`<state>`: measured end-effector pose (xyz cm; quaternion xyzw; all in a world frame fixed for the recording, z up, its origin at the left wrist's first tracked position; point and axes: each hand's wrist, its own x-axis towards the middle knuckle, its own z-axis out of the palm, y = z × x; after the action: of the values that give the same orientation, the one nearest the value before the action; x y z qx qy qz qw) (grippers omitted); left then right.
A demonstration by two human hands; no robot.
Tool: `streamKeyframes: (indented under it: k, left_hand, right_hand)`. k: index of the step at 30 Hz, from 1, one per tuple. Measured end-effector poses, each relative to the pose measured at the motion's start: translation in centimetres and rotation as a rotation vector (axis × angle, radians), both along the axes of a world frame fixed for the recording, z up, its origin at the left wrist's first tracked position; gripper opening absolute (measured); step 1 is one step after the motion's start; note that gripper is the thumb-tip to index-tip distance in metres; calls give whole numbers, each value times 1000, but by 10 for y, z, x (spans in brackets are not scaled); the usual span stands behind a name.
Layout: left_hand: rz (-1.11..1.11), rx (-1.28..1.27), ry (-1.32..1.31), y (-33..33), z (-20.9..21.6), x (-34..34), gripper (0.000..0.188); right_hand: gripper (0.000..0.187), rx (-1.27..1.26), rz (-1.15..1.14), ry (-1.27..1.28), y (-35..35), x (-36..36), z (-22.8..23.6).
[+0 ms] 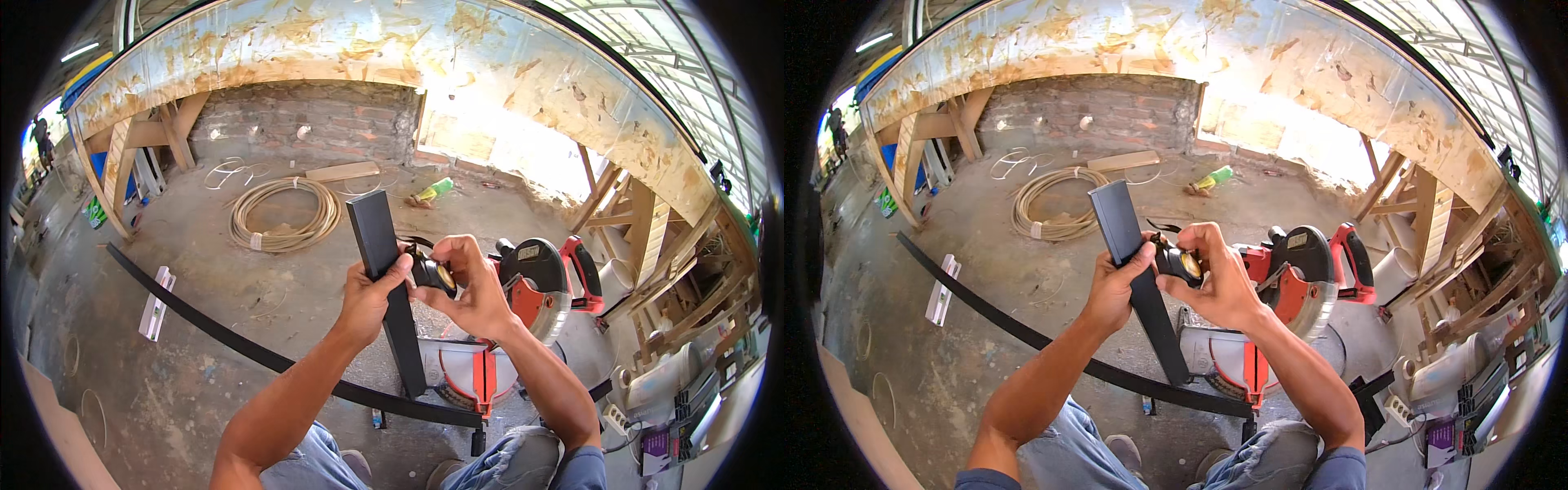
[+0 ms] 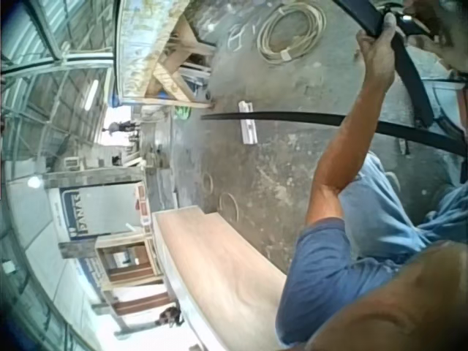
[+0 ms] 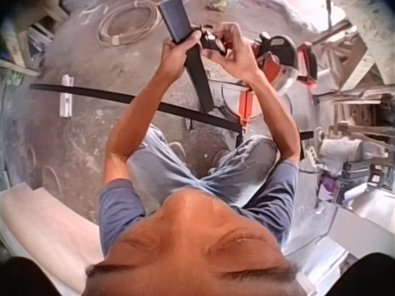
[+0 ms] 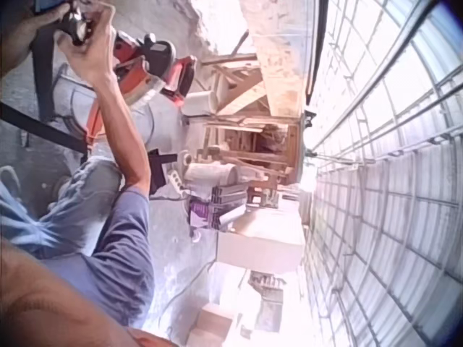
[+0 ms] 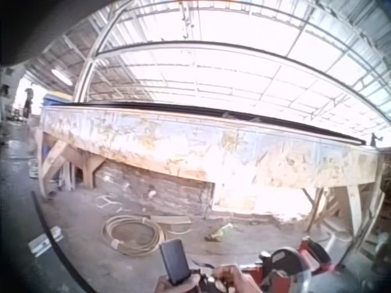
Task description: The person measures and cuts a black metal beam using a miter saw and a measuring tape.
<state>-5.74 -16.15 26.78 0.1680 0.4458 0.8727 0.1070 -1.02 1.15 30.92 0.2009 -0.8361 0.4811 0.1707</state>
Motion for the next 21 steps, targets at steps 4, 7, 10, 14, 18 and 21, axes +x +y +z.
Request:
streamKeyframes:
  k: [4,7,10,14,18,21]
  left_hand:
    - [108,-25,-11,-5,1,-4,25]
    - [142,13,-62,-20,10,-14,25]
    - [180,83,58,-34,10,-24,28]
    - [135,-10,49,-39,-3,-30,38]
    - [38,121,83,-35,-15,-32,60]
    - [35,144,57,-30,-14,-31,66]
  right_hand:
    - [61,74,67,-83,20,18,-34]
    - [55,210,115,-246,62,55,-85]
    - [56,242,48,-433,97,104,-120]
    - [54,-49,-7,-647,109,142,-154]
    - [50,-154,70,-615,74,136,-123]
    - [47,-93,119,-521,61,117,-113]
